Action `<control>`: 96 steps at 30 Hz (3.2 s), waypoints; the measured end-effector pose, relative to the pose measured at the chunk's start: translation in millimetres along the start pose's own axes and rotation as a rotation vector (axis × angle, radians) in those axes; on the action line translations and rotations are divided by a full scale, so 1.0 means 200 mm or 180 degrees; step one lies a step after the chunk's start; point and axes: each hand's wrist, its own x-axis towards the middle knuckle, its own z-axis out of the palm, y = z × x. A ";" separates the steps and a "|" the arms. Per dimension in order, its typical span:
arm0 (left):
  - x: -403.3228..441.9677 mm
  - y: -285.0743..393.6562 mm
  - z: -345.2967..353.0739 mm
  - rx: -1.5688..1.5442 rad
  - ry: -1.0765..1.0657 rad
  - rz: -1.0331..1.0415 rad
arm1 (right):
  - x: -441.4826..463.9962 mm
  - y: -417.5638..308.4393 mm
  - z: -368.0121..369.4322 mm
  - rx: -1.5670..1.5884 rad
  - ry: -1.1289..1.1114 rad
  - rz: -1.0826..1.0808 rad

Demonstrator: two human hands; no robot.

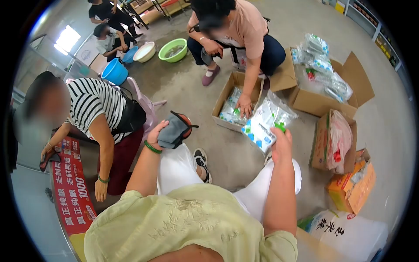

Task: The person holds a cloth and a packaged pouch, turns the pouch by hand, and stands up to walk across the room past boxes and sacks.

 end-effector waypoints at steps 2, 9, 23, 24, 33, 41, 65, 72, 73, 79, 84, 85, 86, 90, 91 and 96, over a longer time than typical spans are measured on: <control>-0.01 0.00 -0.01 -0.0049 0.0278 -0.0010 | -0.02 -0.02 0.03 0.0085 -0.0080 -0.0037; 0.02 0.01 -0.11 0.0131 0.0378 -0.0112 | 0.00 -0.01 0.00 -0.0017 -0.0126 -0.0098; 0.03 0.01 -0.15 0.0017 0.0293 -0.0102 | 0.00 -0.04 0.03 0.0375 -0.0573 -0.0019; 0.03 0.01 -0.15 0.0014 0.0299 -0.0108 | 0.00 -0.04 0.03 0.0511 -0.0625 0.0047; 0.03 0.00 -0.12 0.0071 0.0445 -0.0017 | 0.02 -0.04 0.01 0.0949 -0.0505 0.0173; 0.03 0.00 -0.10 0.0079 0.0401 -0.0045 | 0.01 -0.04 0.01 0.0779 -0.0561 0.0102; 0.00 -0.01 0.00 0.0178 0.0396 0.0140 | -0.04 -0.03 0.06 0.0320 -0.0643 -0.0036; 0.00 -0.01 0.00 0.0105 0.0413 0.0148 | -0.07 -0.05 0.07 0.0213 -0.0718 0.0033; 0.01 -0.01 -0.01 0.0070 0.0342 0.0128 | -0.07 -0.05 0.07 0.0209 -0.0659 0.0025; 0.01 -0.01 -0.08 0.0090 0.0280 0.0117 | -0.06 -0.04 0.06 0.0140 -0.0858 -0.0001; 0.02 -0.01 -0.10 0.0117 0.0307 0.0122 | -0.05 -0.04 0.06 0.0063 -0.0816 0.0001; 0.02 -0.01 -0.10 0.0161 0.0291 0.0143 | -0.05 -0.04 0.06 0.0045 -0.0813 0.0011; 0.02 -0.01 -0.10 0.0204 0.0277 0.0165 | -0.05 -0.04 0.06 0.0046 -0.0812 0.0012; 0.02 0.00 -0.12 0.0119 0.0185 0.0094 | -0.05 -0.04 0.06 0.0061 -0.0814 0.0031; 0.02 0.00 -0.09 0.0133 0.0201 0.0108 | -0.04 -0.03 0.05 0.0073 -0.0816 0.0029; 0.02 -0.01 -0.11 0.0114 0.0184 0.0108 | -0.06 -0.04 0.05 0.0012 -0.0810 0.0028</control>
